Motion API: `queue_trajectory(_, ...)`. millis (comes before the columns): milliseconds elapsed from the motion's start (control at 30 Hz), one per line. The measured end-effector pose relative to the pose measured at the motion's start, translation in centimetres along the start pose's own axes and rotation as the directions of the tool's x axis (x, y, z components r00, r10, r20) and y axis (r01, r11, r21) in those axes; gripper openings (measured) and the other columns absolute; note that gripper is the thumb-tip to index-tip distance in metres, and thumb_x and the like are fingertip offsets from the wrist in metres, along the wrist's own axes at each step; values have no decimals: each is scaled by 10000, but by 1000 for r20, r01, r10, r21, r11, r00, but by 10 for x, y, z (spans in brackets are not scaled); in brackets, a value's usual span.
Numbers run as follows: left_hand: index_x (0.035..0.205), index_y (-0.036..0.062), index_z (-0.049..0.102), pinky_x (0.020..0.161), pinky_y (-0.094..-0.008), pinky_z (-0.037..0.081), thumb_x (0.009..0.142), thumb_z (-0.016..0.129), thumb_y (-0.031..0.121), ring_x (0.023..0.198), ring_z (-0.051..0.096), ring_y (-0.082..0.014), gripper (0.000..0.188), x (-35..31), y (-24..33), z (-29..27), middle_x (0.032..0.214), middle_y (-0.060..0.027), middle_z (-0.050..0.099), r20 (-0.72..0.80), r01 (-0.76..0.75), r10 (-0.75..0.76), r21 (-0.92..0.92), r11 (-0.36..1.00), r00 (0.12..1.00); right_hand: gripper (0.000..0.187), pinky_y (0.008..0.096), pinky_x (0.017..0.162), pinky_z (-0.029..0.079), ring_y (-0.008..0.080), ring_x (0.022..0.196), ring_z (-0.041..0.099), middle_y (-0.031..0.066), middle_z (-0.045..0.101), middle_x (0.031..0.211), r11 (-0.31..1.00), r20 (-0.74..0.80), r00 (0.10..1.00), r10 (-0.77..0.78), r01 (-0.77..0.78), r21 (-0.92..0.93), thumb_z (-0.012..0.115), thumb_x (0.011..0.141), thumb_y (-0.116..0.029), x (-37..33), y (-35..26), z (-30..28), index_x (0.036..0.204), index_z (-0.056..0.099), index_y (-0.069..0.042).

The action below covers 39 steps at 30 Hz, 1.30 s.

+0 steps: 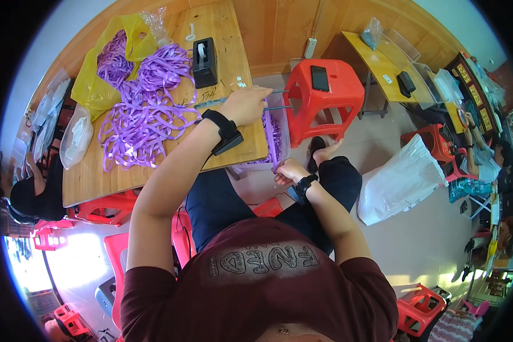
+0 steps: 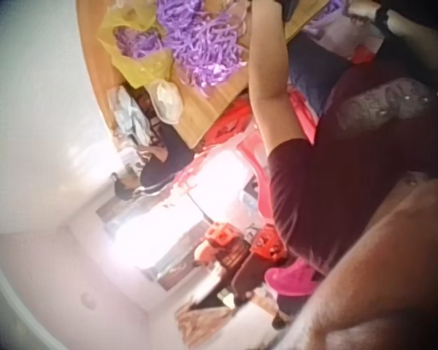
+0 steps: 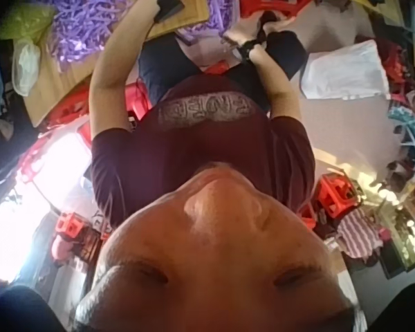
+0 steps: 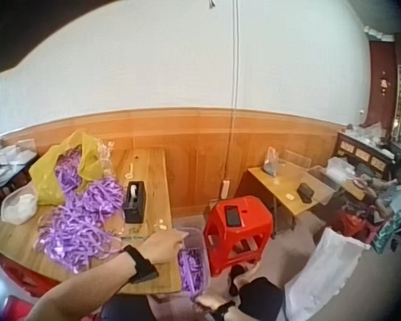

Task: Tying knots in purple lanyards or ribbons.

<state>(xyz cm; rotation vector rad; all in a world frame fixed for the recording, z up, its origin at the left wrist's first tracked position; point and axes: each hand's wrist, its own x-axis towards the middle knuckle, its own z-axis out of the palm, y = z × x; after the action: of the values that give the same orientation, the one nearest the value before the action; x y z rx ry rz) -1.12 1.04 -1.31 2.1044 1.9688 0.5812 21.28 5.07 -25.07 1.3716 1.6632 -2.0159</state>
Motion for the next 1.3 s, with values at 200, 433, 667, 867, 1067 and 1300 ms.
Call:
queue_trajectory(200,1290,33,576,1037,-415,444,956,549,201,1206,566,-357,375,-48,60,-4,1298,-189,603,-113,-197,189,-66,978,976,156,313,438,543,227,541,675,165,713,785,1000,31,999,-9,9,-14,597,872,-114,-38,8,-3,885,664,26)
queue_trajectory(433,1155,45,662,850,-387,517,945,585,160,957,669,-300,251,-144,68,101,1033,-151,695,318,48,72,-354,934,945,206,233,463,521,134,531,653,113,712,754,997,305,952,16,-40,73,618,915,-215,-94,7,0,963,690,-27)
queue_trajectory(667,1181,20,654,775,-255,524,964,639,247,929,657,-115,313,-145,53,137,1017,-45,700,465,473,-151,-725,500,872,191,211,470,531,137,523,662,112,706,741,981,413,909,-44,-39,189,605,957,-163,-127,9,5,1054,675,-14)
queue_trajectory(867,1134,44,687,721,-240,529,940,683,265,864,655,-107,294,-140,54,140,1005,-35,691,535,552,-137,-803,225,834,186,192,470,522,110,523,657,85,706,734,965,434,893,-121,4,262,611,956,-200,-146,5,12,1033,665,-40)
queue_trajectory(1067,841,14,739,606,-257,486,895,711,359,638,606,-94,350,-147,58,142,675,-40,675,433,431,-161,-649,627,887,207,188,485,521,104,554,660,63,711,770,984,419,903,-100,27,178,611,964,-246,-150,7,7,1039,660,-58)
queue_trajectory(1300,850,29,741,599,-293,493,877,717,370,625,626,-120,343,-145,68,125,693,-64,692,452,464,-204,-595,657,868,252,241,701,507,83,829,639,6,673,918,854,-31,871,-489,486,187,641,964,-286,-171,-51,5,1071,657,-59)
